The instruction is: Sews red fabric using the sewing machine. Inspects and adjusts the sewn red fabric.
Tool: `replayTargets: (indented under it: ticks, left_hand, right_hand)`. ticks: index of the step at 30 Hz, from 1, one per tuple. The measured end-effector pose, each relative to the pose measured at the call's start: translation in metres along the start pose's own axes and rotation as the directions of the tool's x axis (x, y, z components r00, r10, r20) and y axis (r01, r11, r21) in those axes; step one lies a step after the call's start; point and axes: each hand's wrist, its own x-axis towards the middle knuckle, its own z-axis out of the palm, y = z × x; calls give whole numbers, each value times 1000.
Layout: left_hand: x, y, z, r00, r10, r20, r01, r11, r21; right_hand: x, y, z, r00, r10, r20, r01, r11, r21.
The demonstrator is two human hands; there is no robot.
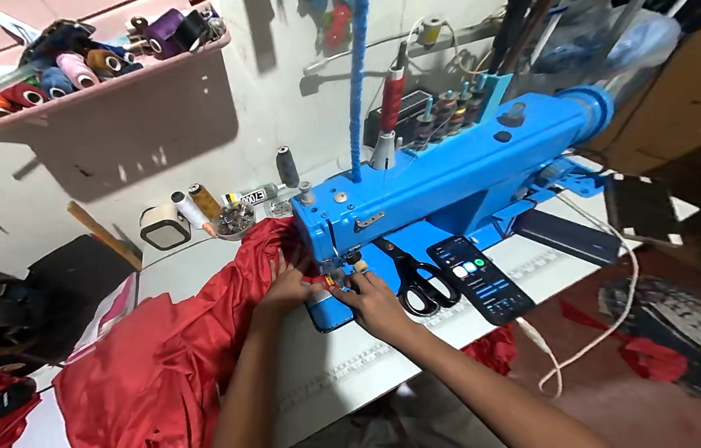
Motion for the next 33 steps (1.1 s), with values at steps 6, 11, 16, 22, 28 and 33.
replayTargets:
  ticks: [6, 11, 16, 22, 28, 33]
  left_hand:
    - [4, -3, -2, 1000, -3, -29, 1, 997, -75]
    - [9, -4, -2, 998, -12, -62, 4, 993, -119]
    - [9, -2, -3, 997, -17, -77, 8, 993, -116]
    - [11, -6, 3, 993, 5, -114, -14, 997, -82]
    - [9, 4, 2, 992, -20, -124, 20, 1000, 4]
    - [12, 10, 11, 971, -75, -226, 86, 995, 43]
  right_hand:
    - [3, 0, -1, 998, 11, 66, -11, 1000, -10]
    - [0, 3, -2, 1000, 13, 15, -15, 995, 104]
    - [-1, 0, -6, 990, 127, -61, -119, 985, 124]
    - [0, -2, -3, 997, 58, -41, -57, 998, 20]
    - [-1, 1, -1, 997, -33, -72, 36, 999, 32]
    - [-10, 1, -3, 990, -94, -102, 102, 992, 77]
